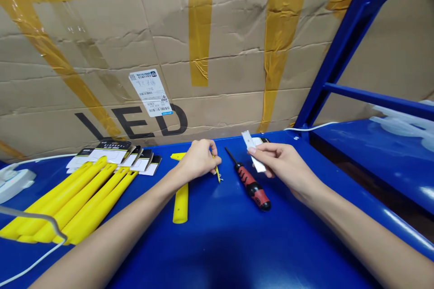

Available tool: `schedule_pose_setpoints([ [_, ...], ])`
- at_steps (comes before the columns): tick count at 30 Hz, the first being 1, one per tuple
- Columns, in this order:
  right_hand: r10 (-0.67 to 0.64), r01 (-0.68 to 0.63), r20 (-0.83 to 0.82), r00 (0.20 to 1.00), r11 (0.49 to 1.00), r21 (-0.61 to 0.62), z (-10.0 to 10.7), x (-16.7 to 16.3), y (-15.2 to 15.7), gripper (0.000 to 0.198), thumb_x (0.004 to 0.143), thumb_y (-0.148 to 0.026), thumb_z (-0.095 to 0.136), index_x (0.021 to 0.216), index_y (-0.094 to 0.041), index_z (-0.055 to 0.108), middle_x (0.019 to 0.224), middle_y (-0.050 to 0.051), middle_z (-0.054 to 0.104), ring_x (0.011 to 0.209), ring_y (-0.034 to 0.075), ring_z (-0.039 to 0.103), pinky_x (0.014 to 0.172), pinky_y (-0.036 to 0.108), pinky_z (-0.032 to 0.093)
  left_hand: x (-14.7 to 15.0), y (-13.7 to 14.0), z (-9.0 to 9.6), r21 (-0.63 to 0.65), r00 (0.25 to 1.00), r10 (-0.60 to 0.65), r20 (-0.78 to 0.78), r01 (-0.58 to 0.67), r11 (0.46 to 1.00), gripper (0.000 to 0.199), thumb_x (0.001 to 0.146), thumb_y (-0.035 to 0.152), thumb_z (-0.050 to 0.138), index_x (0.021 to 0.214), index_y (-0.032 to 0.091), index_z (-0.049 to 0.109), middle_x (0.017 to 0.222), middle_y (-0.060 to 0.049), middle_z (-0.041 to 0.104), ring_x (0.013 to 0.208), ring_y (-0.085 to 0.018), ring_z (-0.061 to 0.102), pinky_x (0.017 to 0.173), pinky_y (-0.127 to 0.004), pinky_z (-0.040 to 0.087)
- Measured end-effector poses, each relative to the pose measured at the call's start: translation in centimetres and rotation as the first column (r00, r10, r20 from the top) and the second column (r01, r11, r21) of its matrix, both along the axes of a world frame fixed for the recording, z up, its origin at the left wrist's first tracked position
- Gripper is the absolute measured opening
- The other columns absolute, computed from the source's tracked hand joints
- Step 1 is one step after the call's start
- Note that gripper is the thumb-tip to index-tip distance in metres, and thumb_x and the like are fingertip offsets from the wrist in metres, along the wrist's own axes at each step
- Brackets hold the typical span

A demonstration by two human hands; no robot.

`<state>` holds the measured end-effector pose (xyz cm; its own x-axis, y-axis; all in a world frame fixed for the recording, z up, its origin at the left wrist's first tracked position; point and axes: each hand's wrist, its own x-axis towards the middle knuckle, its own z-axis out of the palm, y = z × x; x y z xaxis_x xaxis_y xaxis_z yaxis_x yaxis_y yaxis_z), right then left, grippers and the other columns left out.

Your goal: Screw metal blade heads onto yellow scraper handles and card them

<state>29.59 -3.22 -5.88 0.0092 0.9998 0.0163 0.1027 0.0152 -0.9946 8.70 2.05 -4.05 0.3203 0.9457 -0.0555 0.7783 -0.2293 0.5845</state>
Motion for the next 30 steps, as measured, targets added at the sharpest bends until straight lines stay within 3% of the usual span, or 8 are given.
schedule_pose_setpoints([
  [5, -0.006, 0.025, 0.161, 0.987, 0.993, -0.116, 0.2, 1.2, 0.8, 0.015, 0.088, -0.026, 0.063, 0.085, -0.013, 0.071, 0.059, -0.001, 0.060, 0.047, 0.008, 0.052, 0.046, 0.021, 0.040, -0.4, 0.0, 1.0, 0.033, 0.999, -0.009, 0.039, 0.007, 0.999, 0.014, 0.071, 0.009, 0.060, 0.078, 0.020, 0.057, 0.047, 0.004, 0.065, 0.057, -0.018, 0.070, 0.062, -0.027, 0.049],
  [9, -0.051, 0.090, 0.266, 0.963, 0.987, -0.136, 0.3, 2.1, 1.2, 0.017, 0.084, -0.017, 0.065, 0.099, -0.011, 0.070, 0.053, 0.000, 0.064, 0.051, 0.014, 0.061, 0.054, 0.026, 0.048, -0.3, 0.3, 2.3, 0.047, 0.989, -0.042, 0.141, 0.036, 0.998, 0.022, 0.078, 0.011, 0.062, 0.097, 0.020, 0.058, 0.058, 0.002, 0.071, 0.062, -0.017, 0.071, 0.065, -0.026, 0.050],
  [14, -0.099, 0.115, 0.459, 0.883, 0.993, -0.008, 0.4, 2.4, 0.9, 0.014, 0.077, -0.019, 0.074, 0.091, -0.018, 0.071, 0.052, 0.000, 0.068, 0.052, 0.019, 0.065, 0.061, 0.032, 0.049, 2.2, 1.5, 1.9, -0.053, 0.956, -0.070, 0.285, 0.089, 0.995, 0.026, 0.087, 0.015, 0.062, 0.112, 0.018, 0.054, 0.073, -0.003, 0.077, 0.070, -0.017, 0.074, 0.067, -0.026, 0.054],
  [20, -0.067, 0.002, 0.599, 0.798, 0.994, 0.109, -1.0, 1.8, 0.9, 0.011, 0.081, -0.026, 0.071, 0.080, -0.022, 0.060, 0.062, 0.002, 0.072, 0.054, 0.019, 0.067, 0.057, 0.030, 0.046, 4.7, 2.8, 0.5, -0.097, 0.948, -0.070, 0.310, 0.104, 0.990, 0.014, 0.081, 0.010, 0.067, 0.092, 0.017, 0.061, 0.057, 0.001, 0.069, 0.061, -0.016, 0.069, 0.061, -0.025, 0.050],
  [25, -0.191, -0.010, 0.732, 0.655, 0.965, 0.261, -0.7, 1.4, 0.4, 0.030, 0.090, -0.044, 0.062, 0.070, -0.023, 0.054, 0.061, 0.002, 0.068, 0.056, 0.018, 0.062, 0.056, 0.029, 0.038, 3.9, 2.8, 1.0, -0.066, 0.939, -0.040, 0.341, 0.066, 0.996, 0.015, 0.081, 0.010, 0.067, 0.092, 0.017, 0.060, 0.057, 0.002, 0.068, 0.059, -0.015, 0.066, 0.060, -0.024, 0.049],
  [28, -0.106, -0.105, 0.758, 0.643, 0.969, 0.224, 0.0, 0.4, -0.6, 0.037, 0.085, -0.056, 0.063, 0.071, -0.024, 0.050, 0.059, 0.000, 0.066, 0.055, 0.018, 0.059, 0.053, 0.029, 0.034, 2.5, 2.8, 1.6, -0.030, 0.927, -0.011, 0.374, 0.024, 0.999, 0.015, 0.082, 0.013, 0.068, 0.094, 0.017, 0.060, 0.061, 0.001, 0.070, 0.061, -0.014, 0.067, 0.063, -0.024, 0.050],
  [30, -0.019, -0.171, 0.758, 0.652, 0.970, 0.171, 0.0, -0.4, -1.3, 0.033, 0.080, -0.052, 0.070, 0.080, -0.025, 0.051, 0.057, -0.002, 0.064, 0.053, 0.017, 0.058, 0.051, 0.027, 0.033, 1.3, 2.8, 2.0, -0.009, 0.916, 0.006, 0.402, -0.002, 1.000, 0.016, 0.082, 0.013, 0.069, 0.095, 0.017, 0.060, 0.062, 0.000, 0.071, 0.063, -0.015, 0.067, 0.065, -0.025, 0.051],
])
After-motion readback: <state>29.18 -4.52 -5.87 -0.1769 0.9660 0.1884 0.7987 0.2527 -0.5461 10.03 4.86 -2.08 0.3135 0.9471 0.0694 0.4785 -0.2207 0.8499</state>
